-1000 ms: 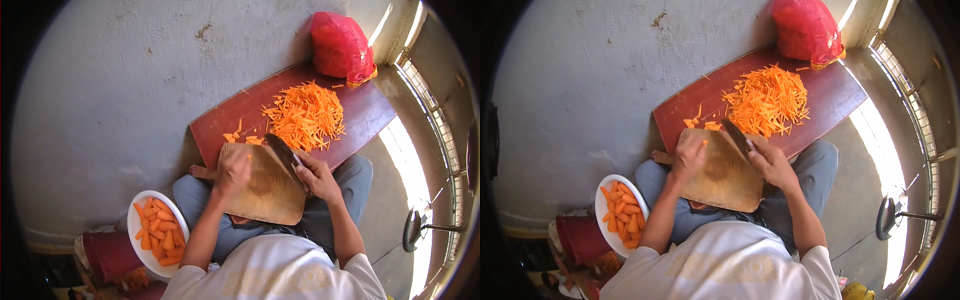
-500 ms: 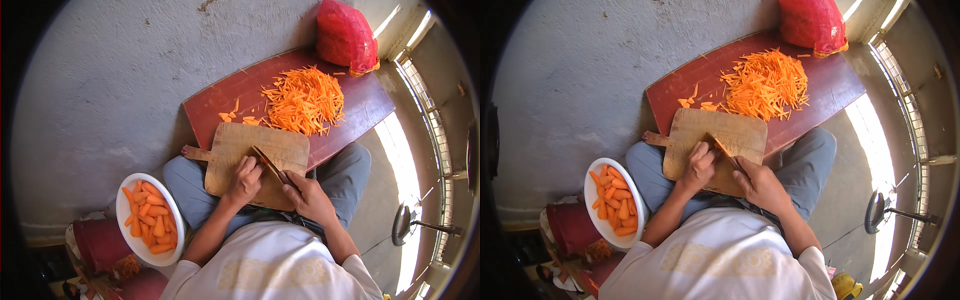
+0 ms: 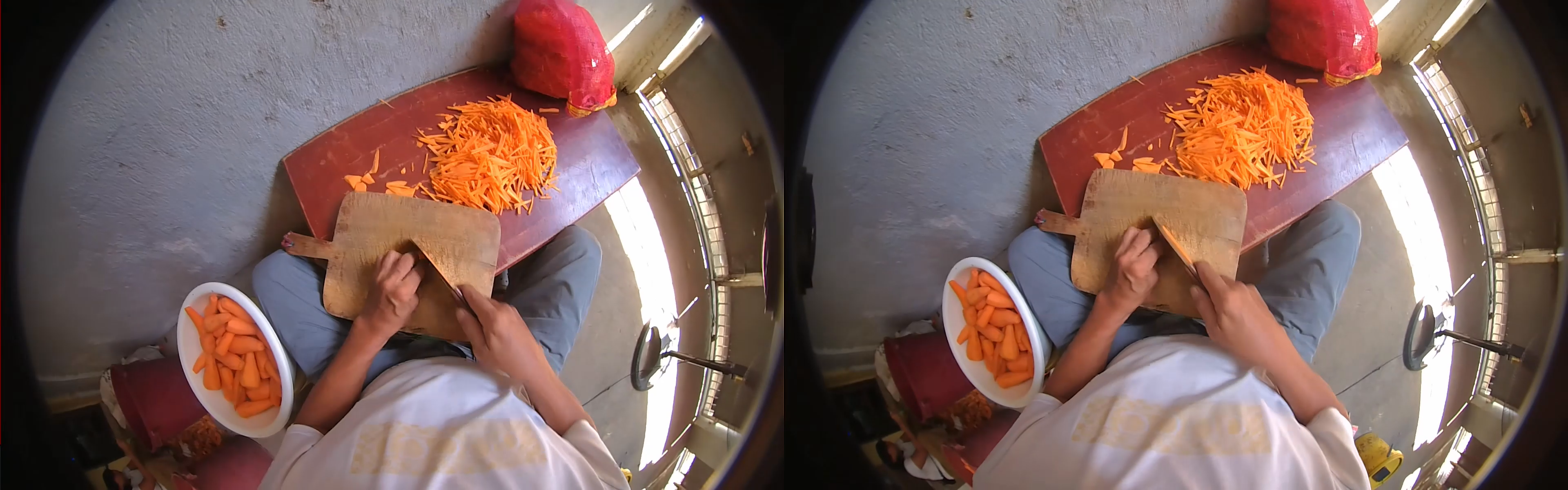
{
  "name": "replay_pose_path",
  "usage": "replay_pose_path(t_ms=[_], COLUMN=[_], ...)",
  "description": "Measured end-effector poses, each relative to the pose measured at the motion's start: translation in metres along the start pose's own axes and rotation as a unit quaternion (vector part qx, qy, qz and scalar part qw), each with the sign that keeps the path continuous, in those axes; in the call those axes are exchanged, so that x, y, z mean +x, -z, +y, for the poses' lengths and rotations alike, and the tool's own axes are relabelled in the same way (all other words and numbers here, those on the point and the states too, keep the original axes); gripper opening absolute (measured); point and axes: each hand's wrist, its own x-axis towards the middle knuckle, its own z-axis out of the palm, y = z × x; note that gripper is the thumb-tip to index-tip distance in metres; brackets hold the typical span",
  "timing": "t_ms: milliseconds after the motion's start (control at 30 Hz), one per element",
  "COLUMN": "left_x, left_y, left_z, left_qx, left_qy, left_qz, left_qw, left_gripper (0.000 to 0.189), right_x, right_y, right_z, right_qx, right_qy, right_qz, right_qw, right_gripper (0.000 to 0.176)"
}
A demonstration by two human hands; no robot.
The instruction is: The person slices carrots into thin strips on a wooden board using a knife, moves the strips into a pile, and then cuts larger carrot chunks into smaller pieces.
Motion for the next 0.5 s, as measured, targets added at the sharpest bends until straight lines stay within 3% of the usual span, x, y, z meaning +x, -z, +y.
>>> replay_pose_path(t_ms=[200,500], left_x=[0.003,0.003], left_y=[-0.005,-0.006], left_z=[-0.004,0.0], left_qx=[-0.011,-0.057], left_qy=[0.003,0.078], left_qz=[0.053,0.056], left_qw=[0.999,0.994], left_gripper=[0.045,0.044], right_x=[0.008,0.014], right_y=[0.004,0.002], right_z=[-0.003,-0.001], right_qx=[0.007,0.003], right_qy=[0.037,0.036], right_qz=[0.015,0.016], right_qw=[0.999,0.999], right_gripper=[0.032,0.03])
